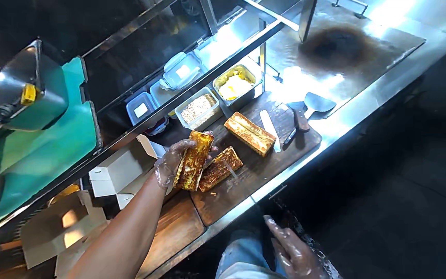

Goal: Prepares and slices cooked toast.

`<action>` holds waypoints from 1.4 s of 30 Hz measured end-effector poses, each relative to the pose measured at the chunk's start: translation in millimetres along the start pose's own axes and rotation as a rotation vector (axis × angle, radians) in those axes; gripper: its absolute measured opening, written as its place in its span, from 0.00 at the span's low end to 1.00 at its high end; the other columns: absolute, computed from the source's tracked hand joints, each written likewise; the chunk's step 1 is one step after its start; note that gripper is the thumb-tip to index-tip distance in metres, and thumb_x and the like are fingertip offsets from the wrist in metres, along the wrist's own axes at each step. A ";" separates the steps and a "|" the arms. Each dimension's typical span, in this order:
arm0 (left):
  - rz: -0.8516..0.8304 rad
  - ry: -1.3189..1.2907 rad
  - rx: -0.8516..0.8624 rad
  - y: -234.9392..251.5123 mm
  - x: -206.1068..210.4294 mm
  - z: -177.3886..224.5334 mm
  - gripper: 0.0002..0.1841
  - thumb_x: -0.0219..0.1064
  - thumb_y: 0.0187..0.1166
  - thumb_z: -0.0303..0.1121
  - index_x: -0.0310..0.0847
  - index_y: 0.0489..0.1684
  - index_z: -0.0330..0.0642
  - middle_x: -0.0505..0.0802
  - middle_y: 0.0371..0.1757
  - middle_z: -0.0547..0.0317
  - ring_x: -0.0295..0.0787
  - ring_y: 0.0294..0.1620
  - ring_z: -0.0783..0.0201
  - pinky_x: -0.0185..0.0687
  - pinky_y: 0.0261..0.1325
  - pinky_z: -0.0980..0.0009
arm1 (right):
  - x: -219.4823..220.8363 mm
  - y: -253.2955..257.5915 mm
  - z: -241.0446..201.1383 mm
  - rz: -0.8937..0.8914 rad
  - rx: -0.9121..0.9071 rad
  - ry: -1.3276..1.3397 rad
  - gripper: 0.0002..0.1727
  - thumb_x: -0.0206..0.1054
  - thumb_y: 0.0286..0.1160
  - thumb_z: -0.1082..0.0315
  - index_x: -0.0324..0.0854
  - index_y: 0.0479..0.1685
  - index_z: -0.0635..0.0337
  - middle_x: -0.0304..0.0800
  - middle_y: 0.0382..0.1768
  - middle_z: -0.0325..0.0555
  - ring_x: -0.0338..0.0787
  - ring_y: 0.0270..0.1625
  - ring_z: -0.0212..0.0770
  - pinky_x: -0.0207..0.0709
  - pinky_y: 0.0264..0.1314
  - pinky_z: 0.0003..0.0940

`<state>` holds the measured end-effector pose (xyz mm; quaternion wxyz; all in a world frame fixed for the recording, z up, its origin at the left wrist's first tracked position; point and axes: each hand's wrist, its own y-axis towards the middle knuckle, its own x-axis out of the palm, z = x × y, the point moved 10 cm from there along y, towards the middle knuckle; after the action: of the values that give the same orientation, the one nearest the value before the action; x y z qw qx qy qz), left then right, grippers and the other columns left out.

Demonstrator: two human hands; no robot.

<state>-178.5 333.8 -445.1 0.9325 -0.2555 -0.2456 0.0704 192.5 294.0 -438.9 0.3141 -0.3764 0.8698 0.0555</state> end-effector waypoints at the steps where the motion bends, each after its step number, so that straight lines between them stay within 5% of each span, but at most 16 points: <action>1: 0.084 0.158 -0.004 2.5 -1.5 3.0 0.29 0.58 0.77 0.45 0.72 0.81 0.53 0.91 0.60 0.47 0.93 0.46 0.56 0.92 0.45 0.61 | -6.3 1.8 6.4 0.037 0.021 0.078 0.32 0.67 0.77 0.69 0.75 0.84 0.45 0.93 0.53 0.52 0.94 0.45 0.42 0.91 0.50 0.41; 4: 0.257 1.000 -0.001 20.0 -0.7 14.3 0.48 0.80 0.61 0.50 0.63 0.90 0.62 0.89 0.70 0.55 0.88 0.66 0.59 0.84 0.67 0.54 | -19.1 12.0 18.8 0.135 0.061 0.209 0.31 0.68 0.77 0.70 0.75 0.84 0.51 0.90 0.68 0.49 0.92 0.62 0.36 0.86 0.69 0.34; 7: 0.271 1.492 -0.083 35.8 22.9 -5.3 0.59 0.83 0.54 0.64 0.55 0.94 0.63 0.81 0.79 0.50 0.79 0.77 0.47 0.74 0.76 0.38 | -20.2 20.3 18.2 0.175 0.035 0.210 0.31 0.69 0.77 0.70 0.75 0.84 0.51 0.89 0.69 0.47 0.91 0.64 0.33 0.84 0.71 0.31; 12: 0.357 1.540 -0.023 28.0 39.2 -9.1 0.52 0.77 0.63 0.62 0.56 0.93 0.63 0.77 0.84 0.56 0.77 0.80 0.51 0.74 0.78 0.42 | -9.2 8.4 12.9 0.104 -0.034 0.181 0.30 0.69 0.76 0.68 0.78 0.82 0.48 0.93 0.57 0.50 0.93 0.54 0.37 0.88 0.62 0.34; 18: 0.387 1.491 -0.065 33.7 30.5 -5.0 0.43 0.75 0.70 0.47 0.61 0.91 0.55 0.91 0.66 0.44 0.90 0.64 0.43 0.80 0.68 0.38 | 5.4 -7.1 33.8 -0.011 0.066 0.328 0.30 0.68 0.76 0.69 0.76 0.82 0.52 0.87 0.73 0.46 0.88 0.71 0.34 0.81 0.77 0.34; 24: 0.239 1.220 0.096 42.0 8.1 -4.4 0.31 0.68 0.78 0.30 0.71 0.84 0.40 0.83 0.78 0.47 0.79 0.79 0.55 0.69 0.84 0.51 | 9.9 -9.2 44.2 -0.052 0.070 0.385 0.31 0.66 0.78 0.70 0.75 0.84 0.51 0.84 0.77 0.42 0.84 0.76 0.32 0.78 0.81 0.33; 27: 0.218 1.187 0.088 33.8 10.5 -6.3 0.43 0.76 0.72 0.37 0.60 0.91 0.44 0.79 0.82 0.48 0.77 0.81 0.55 0.70 0.84 0.52 | 7.2 -13.6 46.9 -0.044 0.049 0.373 0.30 0.67 0.77 0.70 0.76 0.83 0.50 0.86 0.75 0.43 0.86 0.74 0.33 0.78 0.80 0.34; 29: 0.296 1.412 -0.015 19.3 18.6 -14.4 0.65 0.85 0.53 0.60 0.43 0.97 0.60 0.74 0.86 0.53 0.77 0.80 0.50 0.76 0.76 0.40 | 1.7 -14.9 49.3 -0.027 0.038 0.367 0.30 0.67 0.78 0.70 0.75 0.83 0.50 0.86 0.75 0.43 0.86 0.74 0.33 0.79 0.80 0.34; 31: 0.368 1.566 -0.114 7.9 22.2 -30.3 0.75 0.87 0.42 0.66 0.32 0.98 0.69 0.66 0.90 0.54 0.74 0.81 0.47 0.77 0.72 0.37 | -3.4 -14.4 53.2 -0.004 0.043 0.365 0.30 0.67 0.77 0.70 0.75 0.83 0.52 0.84 0.76 0.42 0.85 0.75 0.32 0.78 0.80 0.33; 34: 0.433 1.572 -0.031 -2.1 26.2 -37.8 0.66 0.87 0.52 0.54 0.42 0.97 0.65 0.76 0.83 0.48 0.78 0.77 0.44 0.76 0.73 0.38 | -6.3 -13.3 58.0 -0.012 0.073 0.361 0.30 0.67 0.77 0.71 0.76 0.82 0.54 0.83 0.77 0.43 0.83 0.77 0.33 0.76 0.82 0.34; 38: 0.390 1.553 0.149 -1.9 36.8 -33.7 0.64 0.87 0.54 0.44 0.43 0.97 0.62 0.76 0.83 0.48 0.76 0.80 0.45 0.74 0.77 0.42 | -13.3 -9.9 56.4 -0.021 0.058 0.323 0.31 0.67 0.77 0.71 0.75 0.83 0.55 0.84 0.77 0.44 0.85 0.76 0.34 0.77 0.81 0.35; 42: 0.388 1.597 0.095 -3.4 30.9 -36.6 0.67 0.85 0.52 0.58 0.38 0.98 0.65 0.72 0.88 0.53 0.73 0.83 0.48 0.72 0.78 0.41 | -16.3 -4.0 53.9 -0.034 0.041 0.307 0.31 0.67 0.77 0.71 0.75 0.83 0.54 0.84 0.77 0.44 0.84 0.76 0.34 0.77 0.82 0.34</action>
<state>-133.5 322.6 -457.8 0.8075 -0.2267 0.5432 0.0376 231.0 319.1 -471.6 0.1861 -0.3887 0.9020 -0.0256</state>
